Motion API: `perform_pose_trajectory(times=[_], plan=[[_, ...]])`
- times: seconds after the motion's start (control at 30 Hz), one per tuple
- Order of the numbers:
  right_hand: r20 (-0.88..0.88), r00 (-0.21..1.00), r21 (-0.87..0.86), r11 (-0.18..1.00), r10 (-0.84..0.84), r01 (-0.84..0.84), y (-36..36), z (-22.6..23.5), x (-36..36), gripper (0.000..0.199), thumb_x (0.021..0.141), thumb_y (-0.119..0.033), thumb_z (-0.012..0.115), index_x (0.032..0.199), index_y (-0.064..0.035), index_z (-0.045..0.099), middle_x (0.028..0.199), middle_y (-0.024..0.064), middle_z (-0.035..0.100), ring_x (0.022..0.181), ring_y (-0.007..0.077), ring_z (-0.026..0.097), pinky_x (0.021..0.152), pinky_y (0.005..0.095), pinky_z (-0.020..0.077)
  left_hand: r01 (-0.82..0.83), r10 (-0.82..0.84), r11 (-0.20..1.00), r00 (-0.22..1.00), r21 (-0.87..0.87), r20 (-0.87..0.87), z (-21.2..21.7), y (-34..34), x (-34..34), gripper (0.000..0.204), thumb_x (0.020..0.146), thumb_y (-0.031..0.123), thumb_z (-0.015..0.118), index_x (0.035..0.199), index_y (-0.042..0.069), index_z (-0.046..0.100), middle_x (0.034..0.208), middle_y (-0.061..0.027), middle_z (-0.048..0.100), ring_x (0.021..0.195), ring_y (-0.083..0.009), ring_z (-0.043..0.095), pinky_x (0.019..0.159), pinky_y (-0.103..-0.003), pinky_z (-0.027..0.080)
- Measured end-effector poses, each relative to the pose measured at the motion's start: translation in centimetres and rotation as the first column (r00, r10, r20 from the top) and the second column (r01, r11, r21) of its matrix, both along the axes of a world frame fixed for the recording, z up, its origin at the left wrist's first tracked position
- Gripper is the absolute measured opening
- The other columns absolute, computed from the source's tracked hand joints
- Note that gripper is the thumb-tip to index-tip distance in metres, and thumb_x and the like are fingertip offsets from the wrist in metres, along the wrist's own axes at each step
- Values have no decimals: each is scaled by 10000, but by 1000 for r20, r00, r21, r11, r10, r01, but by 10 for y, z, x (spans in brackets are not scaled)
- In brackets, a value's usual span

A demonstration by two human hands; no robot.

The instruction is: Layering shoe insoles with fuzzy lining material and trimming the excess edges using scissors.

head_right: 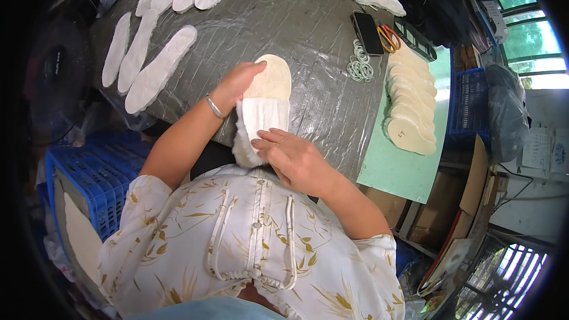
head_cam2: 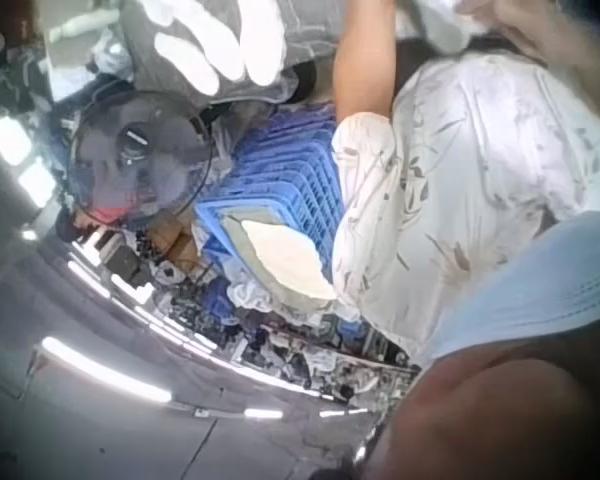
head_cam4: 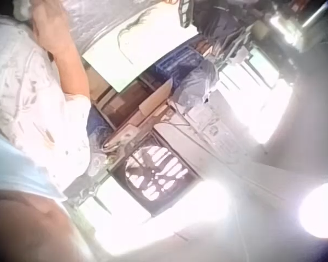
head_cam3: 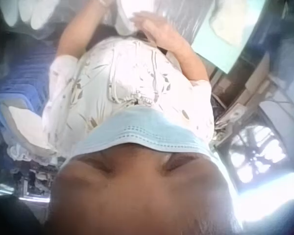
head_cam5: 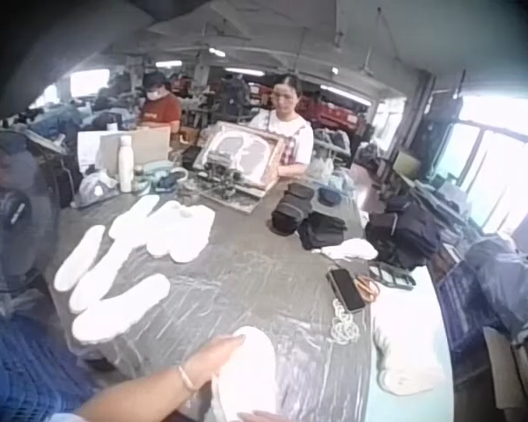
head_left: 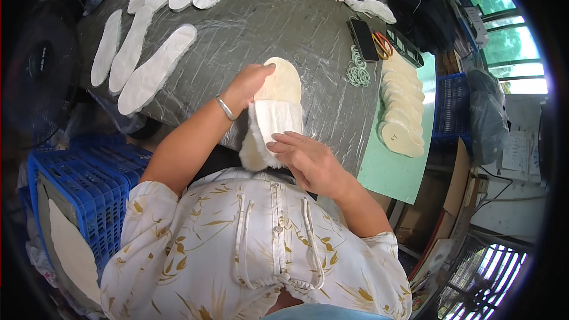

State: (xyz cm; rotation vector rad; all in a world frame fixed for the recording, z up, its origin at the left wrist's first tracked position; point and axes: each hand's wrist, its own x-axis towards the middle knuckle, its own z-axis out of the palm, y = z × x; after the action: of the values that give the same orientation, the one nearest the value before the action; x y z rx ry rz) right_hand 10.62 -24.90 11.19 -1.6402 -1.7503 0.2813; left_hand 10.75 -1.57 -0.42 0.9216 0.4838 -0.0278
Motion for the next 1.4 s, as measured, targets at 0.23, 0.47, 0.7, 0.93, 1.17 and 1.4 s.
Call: perform_pose_trajectory(times=[0.23, 0.47, 0.7, 0.93, 1.17, 1.4], plan=[[-95, 980, 35, 984, 175, -173, -10, 17, -30, 268, 721, 19, 622, 985, -10, 589, 1121, 162, 692, 1112, 335, 654, 976, 444, 533, -261, 276, 950, 959, 172, -64, -30, 43, 10, 313, 946, 141, 540, 1096, -132, 565, 1009, -225, 674, 892, -322, 702, 769, -450, 585], [-367, 923, 86, 992, 118, -92, 0, 40, -2, 155, 829, 46, 602, 972, -15, 607, 1052, 163, 700, 1054, 334, 676, 936, 420, 532, 21, -1, 986, 993, -164, 121, 29, 31, -4, 281, 965, 163, 542, 1173, -19, 597, 1066, -126, 688, 933, -221, 695, 828, -372, 574], [-719, 694, 58, 994, -23, 93, -3, 33, 26, 129, 932, 30, 519, 1061, 27, 522, 1134, 244, 662, 1091, 284, 642, 955, 395, 492, 342, -237, 772, 937, -536, 258, 42, -31, -29, 424, 1001, 264, 436, 1296, -29, 520, 1241, -172, 627, 1104, -274, 644, 981, -412, 510], [-714, 698, 81, 984, -52, 156, -13, 25, 39, 74, 900, -14, 571, 950, -20, 517, 1219, 317, 592, 979, 314, 683, 856, 399, 556, 432, -209, 597, 898, -676, 389, 49, -60, -42, 463, 983, 289, 443, 1337, -5, 495, 1264, -162, 607, 1112, -275, 632, 985, -406, 498], [-683, 730, 148, 972, -34, 183, -26, 25, 39, 151, 902, -108, 611, 915, -71, 465, 877, 248, 704, 939, 365, 653, 880, 474, 503, 420, -199, 736, 884, -531, 424, 70, -81, -51, 605, 974, 581, 475, 1314, 84, 530, 1185, -95, 623, 1065, -180, 618, 926, -321, 509], [-519, 854, 201, 968, -26, 151, -33, 47, 33, 433, 913, -180, 631, 1259, -10, 433, 781, 148, 727, 771, 284, 713, 1012, 517, 410, 553, -467, 815, 804, -175, 368, 74, -68, -25, 862, 832, 798, 481, 1258, 51, 544, 1035, -104, 566, 867, -165, 557, 746, -310, 512]])
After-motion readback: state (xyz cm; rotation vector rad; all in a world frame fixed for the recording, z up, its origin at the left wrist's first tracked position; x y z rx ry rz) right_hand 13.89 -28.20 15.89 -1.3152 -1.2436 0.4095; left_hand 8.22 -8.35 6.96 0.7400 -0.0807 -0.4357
